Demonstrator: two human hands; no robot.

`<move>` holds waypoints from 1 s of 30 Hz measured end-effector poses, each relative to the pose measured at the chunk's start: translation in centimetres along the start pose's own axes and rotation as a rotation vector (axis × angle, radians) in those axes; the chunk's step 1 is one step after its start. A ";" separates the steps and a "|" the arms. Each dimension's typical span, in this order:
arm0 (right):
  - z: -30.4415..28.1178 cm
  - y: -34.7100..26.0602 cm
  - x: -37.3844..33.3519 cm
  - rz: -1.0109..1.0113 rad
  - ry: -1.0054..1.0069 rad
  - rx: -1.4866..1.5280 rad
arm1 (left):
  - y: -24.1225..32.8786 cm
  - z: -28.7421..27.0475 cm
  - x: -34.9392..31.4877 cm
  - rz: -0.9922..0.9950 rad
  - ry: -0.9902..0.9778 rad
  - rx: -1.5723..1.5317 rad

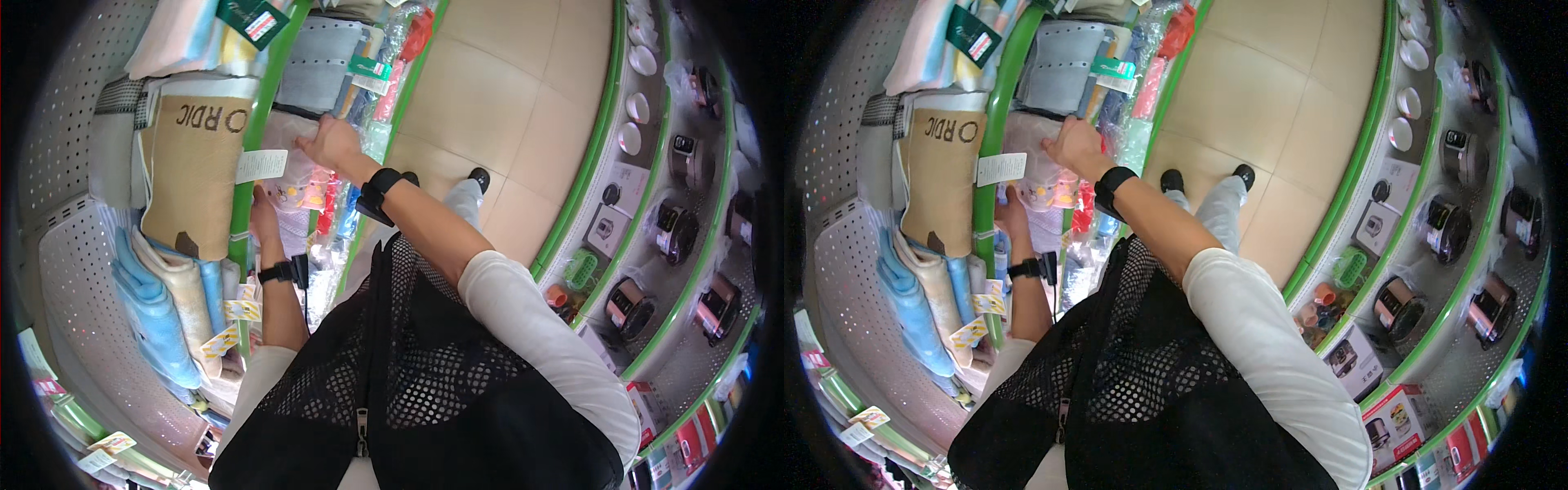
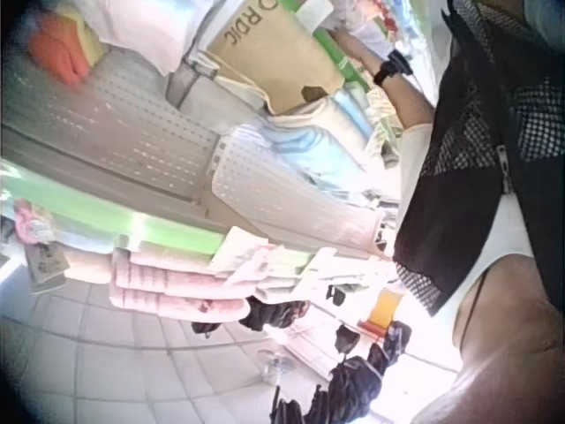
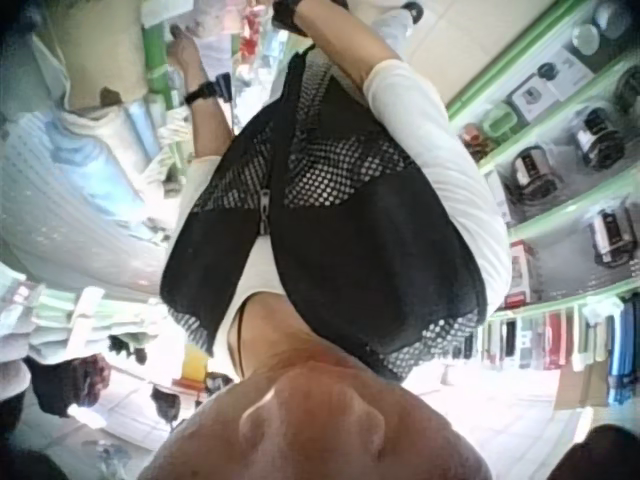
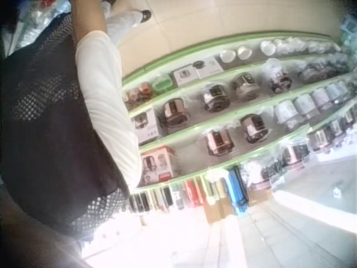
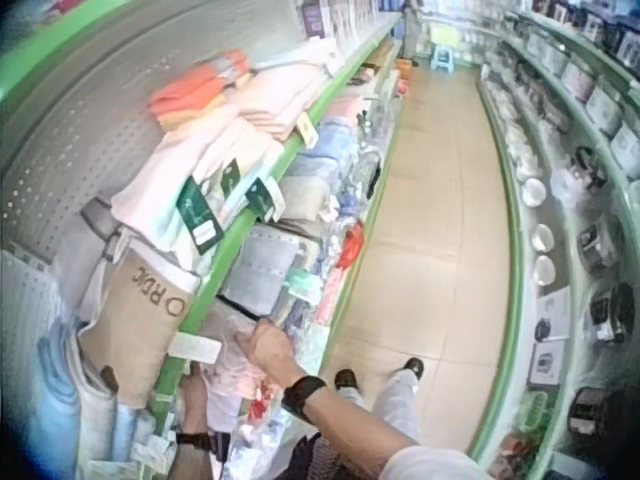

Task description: The person takes folded towels from a large yellow bin and places them onto shelves in a store aisle, handling each towel one by one and arranging them next to others.

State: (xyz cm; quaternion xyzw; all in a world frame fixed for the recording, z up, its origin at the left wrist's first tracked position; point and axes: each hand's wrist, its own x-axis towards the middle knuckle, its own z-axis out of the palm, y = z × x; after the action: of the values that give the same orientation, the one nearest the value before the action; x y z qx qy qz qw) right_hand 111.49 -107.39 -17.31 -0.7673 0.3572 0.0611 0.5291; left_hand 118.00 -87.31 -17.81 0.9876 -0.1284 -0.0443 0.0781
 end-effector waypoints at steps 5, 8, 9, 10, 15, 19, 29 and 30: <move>0.5 -1.6 0.0 -0.093 -0.008 0.054 | -3.3 0.6 -6.1 -0.261 -0.078 -0.635; -0.7 -2.9 -0.8 -0.339 -0.141 0.382 | 0.2 -1.7 -8.5 -0.678 -0.591 -1.366; -1.1 -3.2 -1.1 -0.356 -0.160 0.374 | 2.5 -2.9 -8.9 -0.683 -0.565 -1.381; -0.8 -3.3 -1.4 -0.279 -0.276 0.442 | 4.5 -3.8 -9.2 -0.784 -0.673 -1.712; -1.4 -2.9 -4.8 -0.537 -0.426 0.430 | 5.5 -2.4 -11.5 -0.543 -0.203 -2.682; -6.2 0.2 -7.3 -0.488 -0.695 0.490 | 7.7 -1.5 -15.1 -0.457 0.127 -2.531; -11.1 10.1 -11.9 -0.057 -1.240 0.518 | 13.4 -0.1 -29.7 -0.659 0.289 -2.452; -10.8 12.0 -12.3 -0.068 -1.302 0.508 | 14.1 0.4 -31.2 -0.597 0.231 -2.388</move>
State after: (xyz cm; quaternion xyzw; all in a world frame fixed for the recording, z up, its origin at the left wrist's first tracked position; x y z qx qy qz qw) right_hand 92.02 -112.88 -16.07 -0.4382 -0.0535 0.4063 0.8000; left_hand 84.47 -92.68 -13.80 0.2863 0.2303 -0.0624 0.9279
